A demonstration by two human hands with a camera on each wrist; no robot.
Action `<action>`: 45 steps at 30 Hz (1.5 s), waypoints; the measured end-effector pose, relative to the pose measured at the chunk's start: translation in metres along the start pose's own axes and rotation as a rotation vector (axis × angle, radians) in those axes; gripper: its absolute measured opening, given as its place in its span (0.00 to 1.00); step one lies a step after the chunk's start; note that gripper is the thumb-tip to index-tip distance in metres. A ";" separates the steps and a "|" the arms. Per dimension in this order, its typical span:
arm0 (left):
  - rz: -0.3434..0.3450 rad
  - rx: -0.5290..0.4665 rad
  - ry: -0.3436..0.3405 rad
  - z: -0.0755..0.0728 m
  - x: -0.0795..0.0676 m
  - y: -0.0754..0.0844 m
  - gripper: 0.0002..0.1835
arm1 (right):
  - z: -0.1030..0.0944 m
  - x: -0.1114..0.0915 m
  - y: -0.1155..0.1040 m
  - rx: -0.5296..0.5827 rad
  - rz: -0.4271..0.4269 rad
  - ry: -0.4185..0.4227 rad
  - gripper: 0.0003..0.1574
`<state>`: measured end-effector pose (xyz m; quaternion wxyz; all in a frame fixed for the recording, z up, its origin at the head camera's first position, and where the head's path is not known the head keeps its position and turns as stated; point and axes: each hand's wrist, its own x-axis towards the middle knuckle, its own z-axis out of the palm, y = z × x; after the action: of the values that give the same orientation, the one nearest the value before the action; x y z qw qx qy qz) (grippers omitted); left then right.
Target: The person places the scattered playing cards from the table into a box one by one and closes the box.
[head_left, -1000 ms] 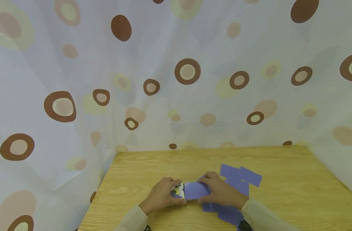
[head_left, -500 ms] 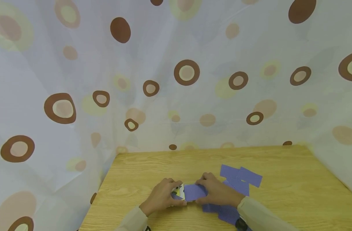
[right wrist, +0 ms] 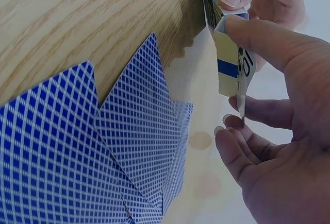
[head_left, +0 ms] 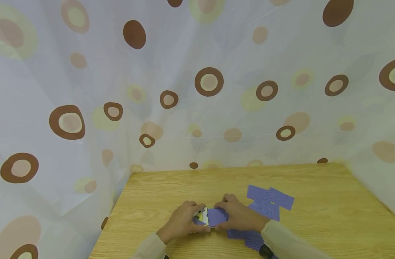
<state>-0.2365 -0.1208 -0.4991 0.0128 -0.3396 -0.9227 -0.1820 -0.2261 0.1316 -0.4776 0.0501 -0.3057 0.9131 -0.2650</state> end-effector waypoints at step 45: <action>0.057 0.006 0.038 0.002 -0.001 0.003 0.43 | 0.013 0.007 0.004 0.021 -0.031 0.022 0.56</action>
<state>-0.2340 -0.1186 -0.5006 0.0367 -0.3620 -0.9129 -0.1851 -0.2306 0.1246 -0.4900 0.0392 -0.3164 0.9060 -0.2785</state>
